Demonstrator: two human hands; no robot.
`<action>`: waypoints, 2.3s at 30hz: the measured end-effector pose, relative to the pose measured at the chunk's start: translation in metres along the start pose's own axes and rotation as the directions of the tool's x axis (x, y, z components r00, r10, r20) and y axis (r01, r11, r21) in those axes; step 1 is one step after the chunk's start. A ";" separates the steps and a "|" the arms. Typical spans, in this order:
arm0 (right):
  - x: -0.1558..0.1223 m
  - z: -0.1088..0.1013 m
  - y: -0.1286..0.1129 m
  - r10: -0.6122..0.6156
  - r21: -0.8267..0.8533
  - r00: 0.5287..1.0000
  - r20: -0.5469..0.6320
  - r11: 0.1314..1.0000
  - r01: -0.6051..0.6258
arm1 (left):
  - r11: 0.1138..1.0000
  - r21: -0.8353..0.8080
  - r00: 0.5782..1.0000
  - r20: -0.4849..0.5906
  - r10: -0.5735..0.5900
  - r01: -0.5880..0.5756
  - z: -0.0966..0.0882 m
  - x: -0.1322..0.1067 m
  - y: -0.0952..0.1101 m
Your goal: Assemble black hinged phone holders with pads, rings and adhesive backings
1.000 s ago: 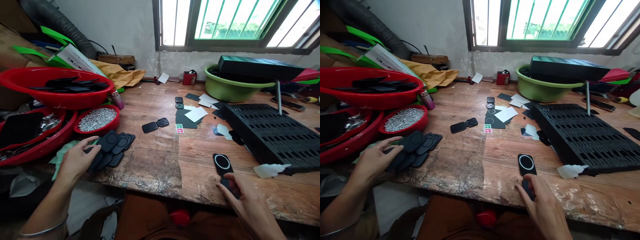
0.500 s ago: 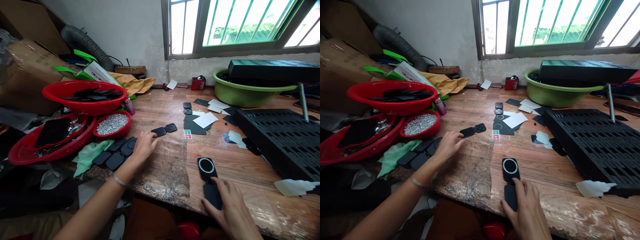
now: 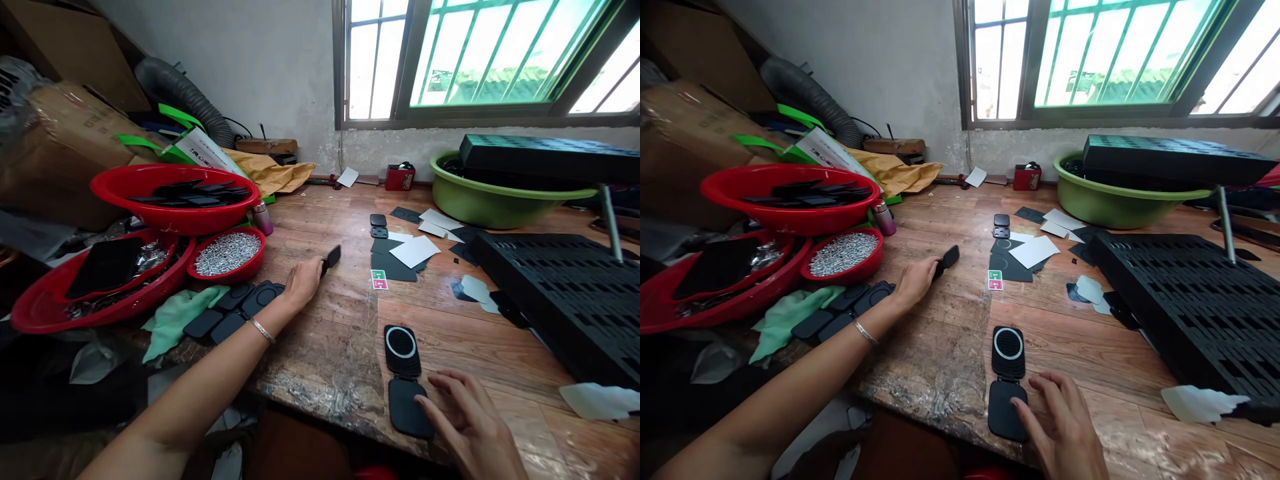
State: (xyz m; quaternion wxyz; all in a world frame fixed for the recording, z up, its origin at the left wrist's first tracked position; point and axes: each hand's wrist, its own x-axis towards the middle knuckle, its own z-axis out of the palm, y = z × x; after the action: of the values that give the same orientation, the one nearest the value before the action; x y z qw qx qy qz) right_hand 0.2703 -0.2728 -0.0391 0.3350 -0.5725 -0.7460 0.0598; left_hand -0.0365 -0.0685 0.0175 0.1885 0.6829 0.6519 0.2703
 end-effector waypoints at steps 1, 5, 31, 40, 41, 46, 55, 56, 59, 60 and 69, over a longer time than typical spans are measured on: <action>0.000 -0.002 0.001 0.025 0.022 1.000 -0.002 0.999 -0.025 | 0.998 -0.066 1.000 -0.002 -0.023 0.023 -0.003 0.000 -0.001; 0.000 -0.004 0.005 0.086 0.094 0.996 -0.029 0.992 -0.083 | 0.917 -0.372 0.984 0.149 -0.094 0.143 -0.010 -0.004 0.001; 0.003 -0.003 0.005 0.530 0.711 0.837 0.139 0.535 -0.456 | 0.732 -0.625 0.591 0.709 0.385 0.271 0.008 -0.059 0.093; 0.016 -0.006 -0.012 0.474 0.753 0.833 0.287 0.426 -0.501 | 0.848 -0.487 0.575 0.763 0.295 0.211 -0.018 -0.028 0.059; 0.017 -0.005 -0.013 0.476 0.744 0.827 0.298 0.427 -0.514 | 0.864 -0.463 0.562 0.776 0.287 0.198 -0.022 -0.025 0.053; 0.031 -0.006 -0.014 0.428 0.605 0.866 0.257 0.628 -0.490 | 0.926 -0.376 0.530 0.791 0.306 0.026 -0.019 -0.020 0.047; 0.068 -0.036 0.009 0.088 0.073 0.989 -0.117 0.994 -0.080 | 0.903 -0.173 0.840 0.332 0.429 -0.393 0.023 -0.055 0.045; 0.069 -0.047 0.013 0.059 0.038 0.988 -0.142 0.998 -0.054 | 0.887 -0.108 0.848 0.263 0.460 -0.448 0.024 -0.065 0.040; 0.079 -0.092 0.031 -0.010 -0.092 0.971 -0.237 0.996 -0.013 | 0.856 0.038 0.849 0.161 0.504 -0.515 0.026 -0.098 0.024; 0.086 -0.109 0.040 -0.006 -0.145 0.963 -0.268 0.989 -0.034 | 0.850 0.076 0.849 0.148 0.508 -0.521 0.028 -0.109 0.018; 0.217 -0.157 0.149 0.590 -0.293 0.807 -0.010 0.770 -0.567 | 0.718 0.254 0.761 0.211 0.613 -0.649 0.040 -0.148 -0.007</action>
State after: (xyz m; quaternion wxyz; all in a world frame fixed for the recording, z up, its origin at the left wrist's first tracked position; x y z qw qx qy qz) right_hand 0.4546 -0.0750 0.1047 0.1843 -0.8128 -0.5472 0.0766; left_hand -0.0180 -0.2111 -0.0364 0.0108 0.8989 0.4022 0.1733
